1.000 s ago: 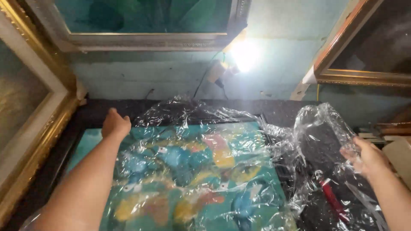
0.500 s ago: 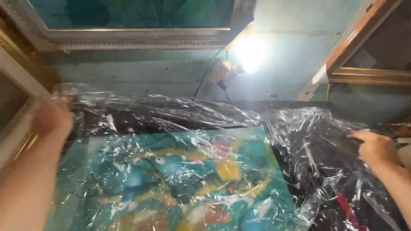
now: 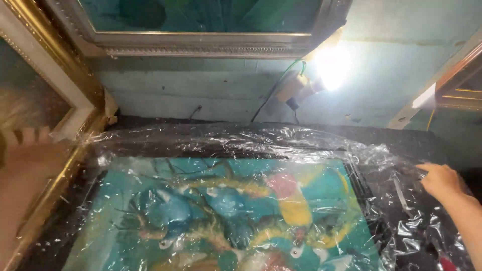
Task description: The person cleans the back and front of a framed painting using a cloth and then wraps the entire frame in plastic film, cutting it to size with a utility knife.
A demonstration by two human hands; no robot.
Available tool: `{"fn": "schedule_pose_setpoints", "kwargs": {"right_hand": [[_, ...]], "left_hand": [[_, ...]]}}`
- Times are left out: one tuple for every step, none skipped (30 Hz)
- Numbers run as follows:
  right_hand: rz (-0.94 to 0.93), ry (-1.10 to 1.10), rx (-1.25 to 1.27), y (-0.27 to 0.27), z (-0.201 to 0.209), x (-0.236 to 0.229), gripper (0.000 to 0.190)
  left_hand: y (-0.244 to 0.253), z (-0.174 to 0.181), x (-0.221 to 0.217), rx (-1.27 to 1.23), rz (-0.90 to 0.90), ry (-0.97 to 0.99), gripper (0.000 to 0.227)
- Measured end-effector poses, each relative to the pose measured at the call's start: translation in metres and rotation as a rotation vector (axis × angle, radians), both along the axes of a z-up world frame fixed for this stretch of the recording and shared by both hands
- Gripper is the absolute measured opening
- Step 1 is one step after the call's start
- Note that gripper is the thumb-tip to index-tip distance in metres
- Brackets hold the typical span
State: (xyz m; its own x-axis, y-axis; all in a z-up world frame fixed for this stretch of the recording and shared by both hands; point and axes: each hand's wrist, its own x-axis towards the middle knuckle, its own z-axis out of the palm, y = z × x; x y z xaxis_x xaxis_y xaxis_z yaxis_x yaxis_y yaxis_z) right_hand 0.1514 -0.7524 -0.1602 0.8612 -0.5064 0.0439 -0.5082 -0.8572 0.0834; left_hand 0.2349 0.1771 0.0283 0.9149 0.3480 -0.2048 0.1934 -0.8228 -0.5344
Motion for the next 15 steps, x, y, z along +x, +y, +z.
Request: {"fn": "schedule_pose_setpoints", "kwargs": {"right_hand": [[0.004, -0.002, -0.001, 0.049, 0.032, -0.004, 0.057], [-0.072, -0.120, 0.116, 0.097, 0.069, -0.017, 0.054], [-0.151, -0.236, 0.233, 0.145, 0.110, -0.042, 0.053], [-0.149, -0.237, 0.231, 0.153, 0.115, -0.051, 0.053], [-0.103, -0.349, 0.229, 0.161, 0.119, -0.061, 0.047], [-0.057, -0.462, 0.227, 0.169, 0.124, -0.073, 0.043], [-0.050, -0.460, 0.225, 0.187, 0.136, -0.094, 0.043], [-0.073, -0.454, 0.286, 0.206, 0.148, -0.116, 0.038], [-0.097, -0.452, 0.350, 0.223, 0.160, -0.138, 0.035], [-0.092, -0.455, 0.349, 0.230, 0.158, -0.162, 0.035], [-0.108, -0.332, 0.347, 0.237, 0.156, -0.188, 0.033], [-0.127, -0.212, 0.347, 0.244, 0.154, -0.215, 0.031], [-0.124, -0.212, 0.346, 0.235, 0.134, -0.242, 0.031], [-0.259, 0.079, 0.260, 0.226, 0.113, -0.268, 0.034], [-0.392, 0.366, 0.168, 0.218, 0.090, -0.295, 0.049]], "left_hand": [[-0.001, -0.009, -0.002, -0.001, 0.004, -0.002, 0.070], [-0.001, -0.018, -0.006, -0.165, -0.095, -0.249, 0.058], [-0.003, -0.026, -0.010, -0.329, -0.195, -0.497, 0.050], [-0.018, -0.015, -0.030, -0.330, -0.193, -0.499, 0.050], [-0.031, -0.006, -0.052, -0.374, -0.173, -0.475, 0.050], [-0.044, 0.004, -0.076, -0.419, -0.153, -0.450, 0.051], [-0.047, 0.010, -0.097, -0.421, -0.146, -0.451, 0.051], [-0.051, 0.017, -0.118, -0.489, -0.016, -0.346, 0.055], [-0.055, 0.024, -0.139, -0.554, 0.113, -0.245, 0.060], [-0.042, 0.017, -0.155, -0.555, 0.117, -0.250, 0.060], [-0.029, 0.010, -0.172, -0.576, 0.193, -0.225, 0.066], [-0.016, 0.003, -0.190, -0.595, 0.269, -0.200, 0.073], [0.011, -0.018, -0.207, -0.597, 0.272, -0.201, 0.073], [0.037, -0.040, -0.224, -0.552, 0.320, -0.196, 0.078], [0.066, -0.060, -0.242, -0.502, 0.368, -0.192, 0.086]]}}
